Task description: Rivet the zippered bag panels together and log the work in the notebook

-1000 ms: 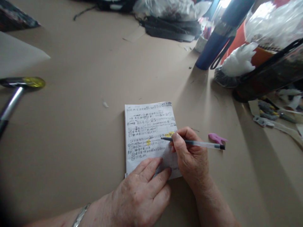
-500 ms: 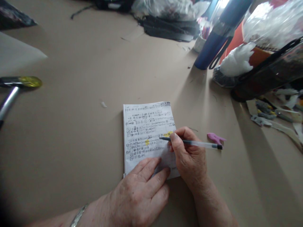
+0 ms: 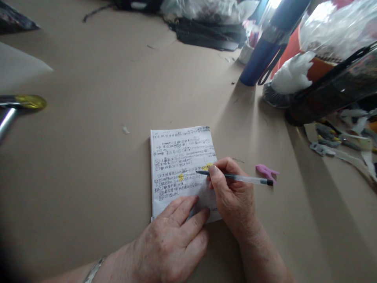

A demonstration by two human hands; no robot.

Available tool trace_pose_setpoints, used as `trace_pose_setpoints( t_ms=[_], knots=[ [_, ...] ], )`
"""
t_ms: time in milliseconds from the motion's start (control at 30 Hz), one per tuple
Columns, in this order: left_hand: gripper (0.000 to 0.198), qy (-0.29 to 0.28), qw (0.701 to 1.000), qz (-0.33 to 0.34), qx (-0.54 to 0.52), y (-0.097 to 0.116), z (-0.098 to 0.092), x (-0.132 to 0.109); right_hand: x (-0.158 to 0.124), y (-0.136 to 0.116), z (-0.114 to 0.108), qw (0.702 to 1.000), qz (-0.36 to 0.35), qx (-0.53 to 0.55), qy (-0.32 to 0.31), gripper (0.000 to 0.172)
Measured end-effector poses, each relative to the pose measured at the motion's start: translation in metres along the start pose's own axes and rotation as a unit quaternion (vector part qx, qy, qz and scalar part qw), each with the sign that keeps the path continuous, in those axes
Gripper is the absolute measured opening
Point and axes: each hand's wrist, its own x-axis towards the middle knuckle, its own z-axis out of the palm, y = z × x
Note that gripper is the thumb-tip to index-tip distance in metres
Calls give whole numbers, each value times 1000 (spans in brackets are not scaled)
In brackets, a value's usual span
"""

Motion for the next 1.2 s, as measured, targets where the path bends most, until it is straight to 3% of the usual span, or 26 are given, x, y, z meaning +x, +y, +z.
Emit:
trace_pose_setpoints(
  t_ms=[967, 1200],
  knots=[
    [19, -13, 1000, -4, 0, -1, -2, 2, -2, -4, -1, 1000, 2, 4, 1, 16],
    [23, -1, 1000, -8, 1, -1, -2, 1, -1, 3, -1, 999, -8, -23, 28, 14]
  ],
)
